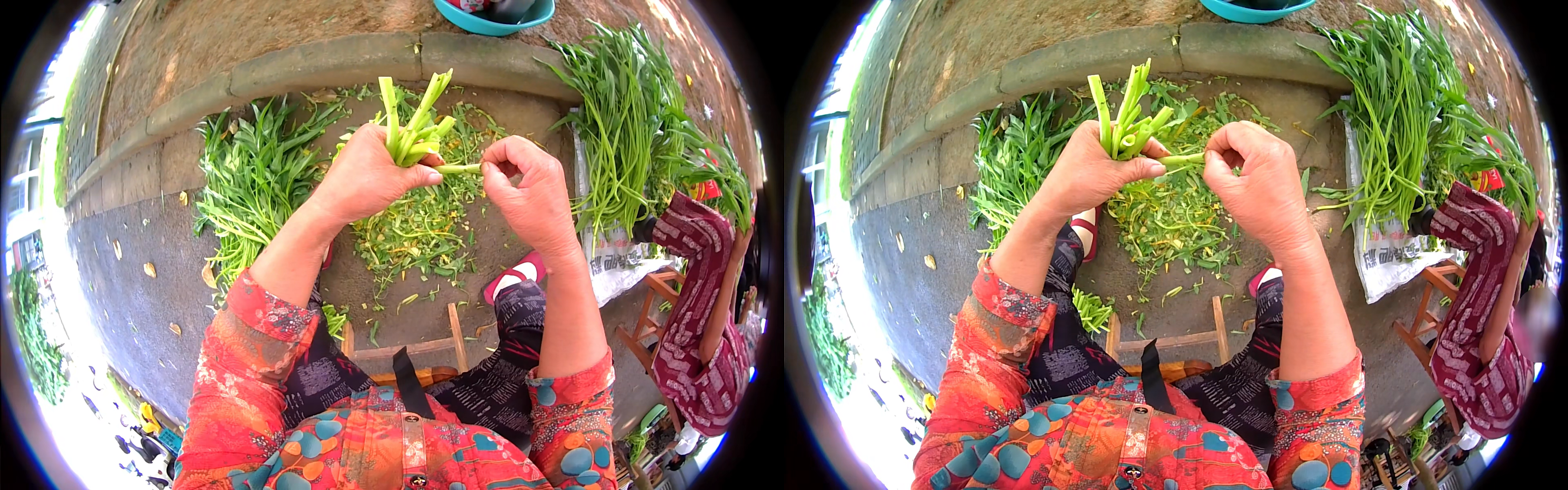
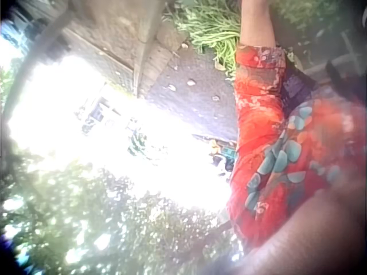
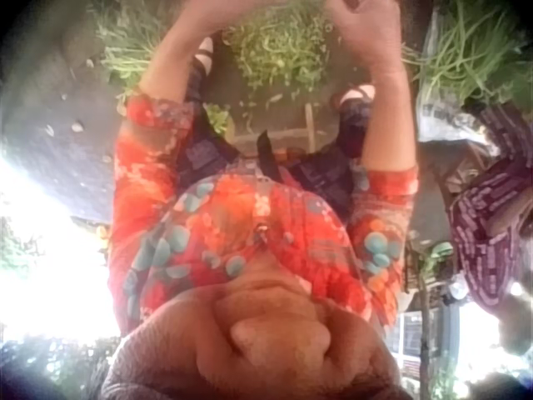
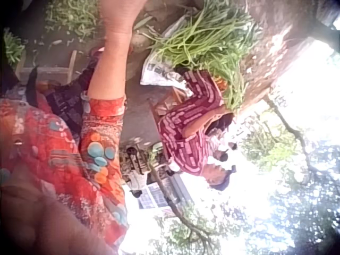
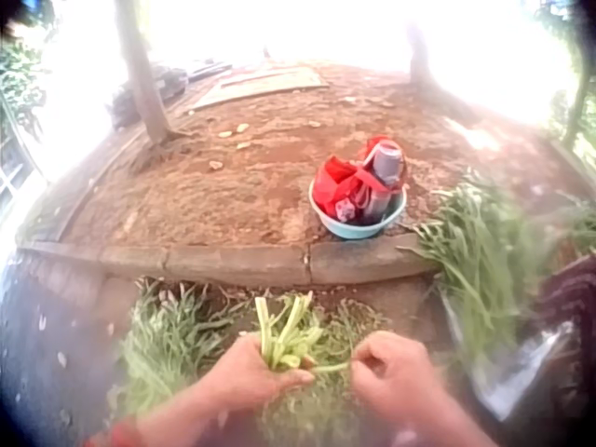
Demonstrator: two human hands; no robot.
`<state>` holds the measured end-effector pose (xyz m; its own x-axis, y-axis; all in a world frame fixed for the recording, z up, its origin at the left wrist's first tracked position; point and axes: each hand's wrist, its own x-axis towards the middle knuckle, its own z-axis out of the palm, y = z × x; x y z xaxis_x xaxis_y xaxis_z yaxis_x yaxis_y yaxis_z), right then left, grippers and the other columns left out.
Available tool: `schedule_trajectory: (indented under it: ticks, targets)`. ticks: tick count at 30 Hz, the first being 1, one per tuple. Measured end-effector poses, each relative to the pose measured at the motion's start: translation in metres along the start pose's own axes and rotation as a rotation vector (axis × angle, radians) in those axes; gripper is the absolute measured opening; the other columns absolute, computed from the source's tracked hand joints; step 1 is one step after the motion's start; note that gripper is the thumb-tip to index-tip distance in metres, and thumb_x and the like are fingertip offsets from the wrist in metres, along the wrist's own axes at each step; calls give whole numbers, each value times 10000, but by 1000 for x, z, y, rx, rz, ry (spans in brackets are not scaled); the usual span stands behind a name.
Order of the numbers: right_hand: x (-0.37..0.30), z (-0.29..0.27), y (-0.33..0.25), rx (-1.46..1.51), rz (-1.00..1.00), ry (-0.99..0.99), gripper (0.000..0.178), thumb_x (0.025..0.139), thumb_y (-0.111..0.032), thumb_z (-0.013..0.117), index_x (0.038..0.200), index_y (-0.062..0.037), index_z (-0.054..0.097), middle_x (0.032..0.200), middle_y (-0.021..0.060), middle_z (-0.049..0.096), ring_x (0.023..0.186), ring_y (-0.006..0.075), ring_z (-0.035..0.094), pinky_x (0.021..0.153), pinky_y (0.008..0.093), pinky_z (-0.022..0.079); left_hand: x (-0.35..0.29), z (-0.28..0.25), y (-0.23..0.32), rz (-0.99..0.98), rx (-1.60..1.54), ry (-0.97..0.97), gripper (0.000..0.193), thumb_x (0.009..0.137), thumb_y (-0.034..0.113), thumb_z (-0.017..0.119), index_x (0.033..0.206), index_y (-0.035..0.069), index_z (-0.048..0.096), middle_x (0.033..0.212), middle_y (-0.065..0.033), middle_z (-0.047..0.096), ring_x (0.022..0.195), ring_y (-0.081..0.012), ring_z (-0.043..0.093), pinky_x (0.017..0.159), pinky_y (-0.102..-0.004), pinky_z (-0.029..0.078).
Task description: The person strips the leaves and outer layers from green vegetable stems by hand, separating the edible parts into bundles and discarding waste into a pile on the ground.
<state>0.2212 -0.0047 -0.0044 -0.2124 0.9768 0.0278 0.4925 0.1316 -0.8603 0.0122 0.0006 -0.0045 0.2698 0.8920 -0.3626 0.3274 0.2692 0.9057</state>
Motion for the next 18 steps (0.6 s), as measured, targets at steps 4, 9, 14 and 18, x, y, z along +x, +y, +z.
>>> schedule_trajectory:
  ticks: [4,9,14,18]
  targets:
    - [1,0,-4,14,74,8,39,749,-26,603,778,1,602,689,77,587,611,147,563,592,284,464,1,0,-1,8,37,11,142,760,64,745,883,5,707,759,-6,656,689,-71,564,633,-247,465]
    - [2,1,-3,155,195,25,40,780,-43,594,769,-6,601,662,16,554,609,67,502,566,244,433,1,2,-1,46,9,22,153,753,72,761,876,7,699,753,-4,652,691,-72,565,637,-250,465]
    - [5,1,4,349,279,77,105,849,-85,592,792,2,605,680,-39,536,617,29,442,543,213,389,2,4,-4,45,2,34,180,742,68,772,891,9,689,766,-2,654,702,-77,573,642,-252,468]
    - [9,-2,4,375,259,153,155,887,-127,611,814,10,610,690,-49,538,625,27,430,549,205,379,4,3,-3,-21,-160,95,203,755,102,770,906,-2,681,775,-13,660,680,-83,568,626,-250,465]
